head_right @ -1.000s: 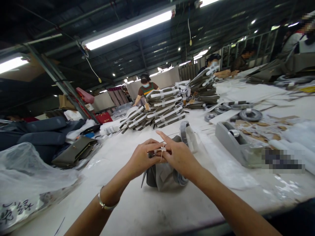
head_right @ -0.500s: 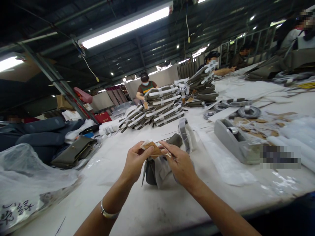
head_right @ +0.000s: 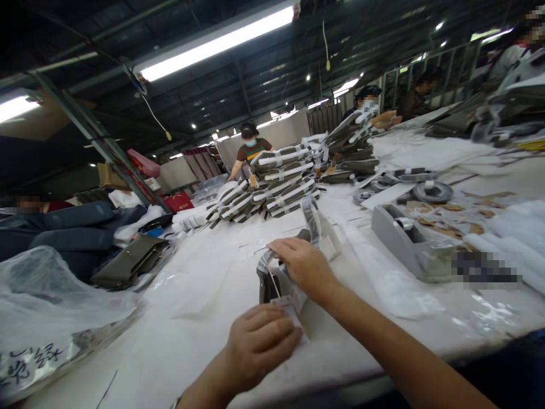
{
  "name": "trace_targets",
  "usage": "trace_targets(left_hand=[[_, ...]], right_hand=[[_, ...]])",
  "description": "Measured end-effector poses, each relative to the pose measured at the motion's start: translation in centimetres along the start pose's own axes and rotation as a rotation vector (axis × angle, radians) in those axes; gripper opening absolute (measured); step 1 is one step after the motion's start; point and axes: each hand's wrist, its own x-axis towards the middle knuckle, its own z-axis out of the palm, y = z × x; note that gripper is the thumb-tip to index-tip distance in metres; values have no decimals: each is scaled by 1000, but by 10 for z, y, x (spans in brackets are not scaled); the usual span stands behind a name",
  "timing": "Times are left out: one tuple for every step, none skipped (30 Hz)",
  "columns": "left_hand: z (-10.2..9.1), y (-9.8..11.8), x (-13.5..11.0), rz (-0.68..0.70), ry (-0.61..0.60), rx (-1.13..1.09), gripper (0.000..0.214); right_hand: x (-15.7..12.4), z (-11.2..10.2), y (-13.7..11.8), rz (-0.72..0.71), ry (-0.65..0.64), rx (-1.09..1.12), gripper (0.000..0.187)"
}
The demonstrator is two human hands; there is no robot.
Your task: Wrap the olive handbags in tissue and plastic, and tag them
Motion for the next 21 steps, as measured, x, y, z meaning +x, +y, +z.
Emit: trace_targets(left_hand=[[7, 0, -4, 11, -61, 10, 26], [12, -1, -8, -13, -74, 2, 24], [15, -3, -12, -57, -44, -24, 21], [16, -6, -17, -112, 10, -64, 19], [16, -8, -21, -173, 88, -105, 24], [16, -10, -27, -248, 190, -141, 35], [18, -11, -33, -343, 302, -167, 46], [22, -11, -40, -459, 406, -185, 57], [30, -10, -47, -586, 483, -202, 64], [40, -10, -54, -711, 525, -234, 71], [53, -9, -60, -818, 523, -283, 81], [67, -9, -65, -902, 482, -342, 92], [81, -9, -70, -959, 426, -399, 102], [94, -10, -73, -1006, 376, -434, 104], [105, -11, -76, -1047, 336, -453, 98], [112, -12, -77, -1085, 309, -464, 87], [117, -14, -78, -1123, 298, -468, 73], [118, -16, -78, -1166, 301, -475, 60], [117, -18, -78, -1214, 315, -493, 51], [115, -20, -78, -1269, 338, -518, 46], [111, -23, -77, -1332, 374, -536, 44]], right_hand=[[1, -2, 0, -22, -3, -20, 36], [2, -3, 0, -42, -2, -39, 35], [1, -5, 0, -56, 9, -56, 33], [0, -6, 1, -65, 23, -69, 33], [-2, -7, 1, -68, 39, -78, 32], [-3, -7, 2, -68, 55, -82, 31], [-5, -7, 2, -67, 69, -83, 31], [-7, -7, 2, -64, 82, -80, 30], [-9, -6, 2, -61, 93, -76, 30], [-11, -5, 3, -56, 100, -71, 29], [-13, -3, 3, -54, 108, -63, 29], [-15, 0, 3, -53, 114, -53, 29], [-17, 3, 4, -55, 120, -40, 29], [-18, 6, 5, -59, 126, -26, 31], [-19, 9, 7, -60, 130, -12, 31], [-21, 12, 8, -59, 132, 2, 31], [-22, 15, 10, -56, 134, 14, 31], [-23, 17, 12, -50, 138, 22, 30], [-25, 17, 13, -48, 151, 25, 30], [-27, 17, 14, -48, 170, 26, 31], [-29, 16, 15, -46, 195, 26, 33]])
